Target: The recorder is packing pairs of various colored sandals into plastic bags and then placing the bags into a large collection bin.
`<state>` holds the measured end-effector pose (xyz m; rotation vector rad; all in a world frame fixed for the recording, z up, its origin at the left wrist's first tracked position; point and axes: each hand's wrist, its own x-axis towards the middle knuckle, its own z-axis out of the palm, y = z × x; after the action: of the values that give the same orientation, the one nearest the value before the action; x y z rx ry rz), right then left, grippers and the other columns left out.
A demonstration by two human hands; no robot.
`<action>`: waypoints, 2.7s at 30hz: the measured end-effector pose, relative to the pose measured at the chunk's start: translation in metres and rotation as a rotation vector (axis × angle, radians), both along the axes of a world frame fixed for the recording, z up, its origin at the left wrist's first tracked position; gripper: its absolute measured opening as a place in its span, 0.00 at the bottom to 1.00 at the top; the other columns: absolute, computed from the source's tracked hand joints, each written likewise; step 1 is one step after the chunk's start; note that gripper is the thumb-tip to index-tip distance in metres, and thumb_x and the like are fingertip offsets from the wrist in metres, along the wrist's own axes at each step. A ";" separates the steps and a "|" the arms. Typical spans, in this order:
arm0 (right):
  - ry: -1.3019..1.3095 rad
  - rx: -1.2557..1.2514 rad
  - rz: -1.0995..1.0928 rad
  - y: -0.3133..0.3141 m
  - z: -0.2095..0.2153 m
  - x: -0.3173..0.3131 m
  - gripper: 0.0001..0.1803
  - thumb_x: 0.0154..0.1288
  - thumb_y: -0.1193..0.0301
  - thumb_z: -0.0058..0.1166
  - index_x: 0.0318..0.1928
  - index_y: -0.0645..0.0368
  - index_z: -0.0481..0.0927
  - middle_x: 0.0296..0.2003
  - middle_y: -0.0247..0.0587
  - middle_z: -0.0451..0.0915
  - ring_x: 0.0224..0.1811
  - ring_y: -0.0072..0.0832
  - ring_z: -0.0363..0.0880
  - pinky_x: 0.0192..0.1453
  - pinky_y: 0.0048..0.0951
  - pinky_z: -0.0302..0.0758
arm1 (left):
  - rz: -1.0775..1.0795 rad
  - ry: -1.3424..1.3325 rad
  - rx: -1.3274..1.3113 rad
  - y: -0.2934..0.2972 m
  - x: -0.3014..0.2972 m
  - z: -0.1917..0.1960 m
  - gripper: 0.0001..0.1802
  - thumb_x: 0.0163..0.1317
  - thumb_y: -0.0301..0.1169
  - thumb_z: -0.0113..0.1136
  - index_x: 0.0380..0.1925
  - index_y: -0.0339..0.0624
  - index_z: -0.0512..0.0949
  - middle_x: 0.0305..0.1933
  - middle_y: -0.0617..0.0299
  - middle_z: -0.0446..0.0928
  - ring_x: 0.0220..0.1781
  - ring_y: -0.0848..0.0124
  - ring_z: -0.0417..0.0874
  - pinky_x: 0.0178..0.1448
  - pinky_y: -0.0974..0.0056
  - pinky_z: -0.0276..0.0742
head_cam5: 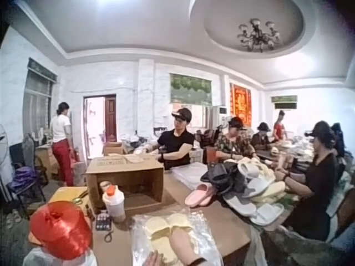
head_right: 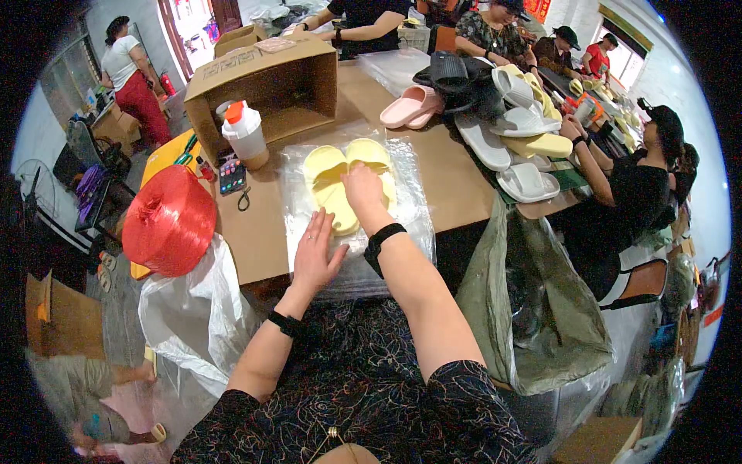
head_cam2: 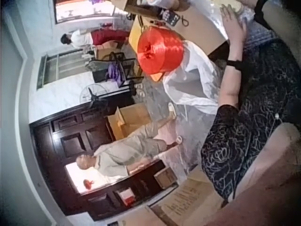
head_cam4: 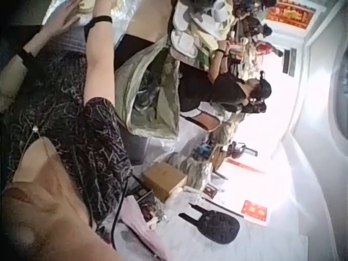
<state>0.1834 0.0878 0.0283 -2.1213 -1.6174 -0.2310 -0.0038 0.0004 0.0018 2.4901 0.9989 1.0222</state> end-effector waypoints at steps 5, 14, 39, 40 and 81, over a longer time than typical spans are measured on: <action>0.059 0.073 -0.015 0.006 -0.004 0.010 0.13 0.67 0.64 0.51 0.35 0.63 0.79 0.29 0.52 0.84 0.32 0.46 0.86 0.37 0.42 0.83 | 0.157 -0.040 0.070 -0.001 -0.002 -0.002 0.43 0.61 0.47 0.66 0.69 0.34 0.62 0.75 0.32 0.55 0.77 0.37 0.55 0.77 0.45 0.55; 0.104 0.110 -0.060 -0.011 0.000 0.055 0.16 0.59 0.60 0.57 0.33 0.63 0.82 0.28 0.57 0.83 0.33 0.51 0.85 0.42 0.50 0.80 | 0.220 0.190 -0.092 -0.003 0.009 -0.002 0.59 0.57 0.67 0.60 0.72 0.29 0.55 0.74 0.26 0.54 0.79 0.38 0.51 0.80 0.44 0.46; 1.017 1.540 -0.705 -0.408 -0.102 0.271 0.28 0.77 0.55 0.42 0.67 0.62 0.67 0.56 0.50 0.77 0.52 0.44 0.80 0.53 0.43 0.81 | 0.274 0.340 0.089 -0.005 -0.001 -0.008 0.55 0.54 0.66 0.63 0.68 0.31 0.65 0.73 0.26 0.57 0.78 0.39 0.53 0.78 0.42 0.50; 1.101 1.442 -0.638 -0.414 -0.129 0.288 0.27 0.77 0.57 0.42 0.66 0.62 0.68 0.57 0.49 0.76 0.53 0.42 0.80 0.53 0.42 0.81 | 0.267 0.338 0.094 -0.005 0.001 -0.008 0.55 0.54 0.66 0.63 0.68 0.31 0.65 0.73 0.26 0.57 0.78 0.39 0.53 0.78 0.42 0.50; 0.229 0.075 -0.799 -0.259 -0.082 0.241 0.42 0.59 0.39 0.60 0.60 0.62 0.77 0.57 0.54 0.77 0.59 0.47 0.75 0.63 0.44 0.71 | 0.238 0.285 0.099 -0.007 -0.002 -0.010 0.56 0.55 0.67 0.61 0.67 0.28 0.64 0.73 0.25 0.54 0.77 0.36 0.53 0.79 0.42 0.47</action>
<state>0.4248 -0.1710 -0.0539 -2.5154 -0.5645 -0.2741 -0.0062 -0.0064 -0.0085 2.7002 1.3880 0.8095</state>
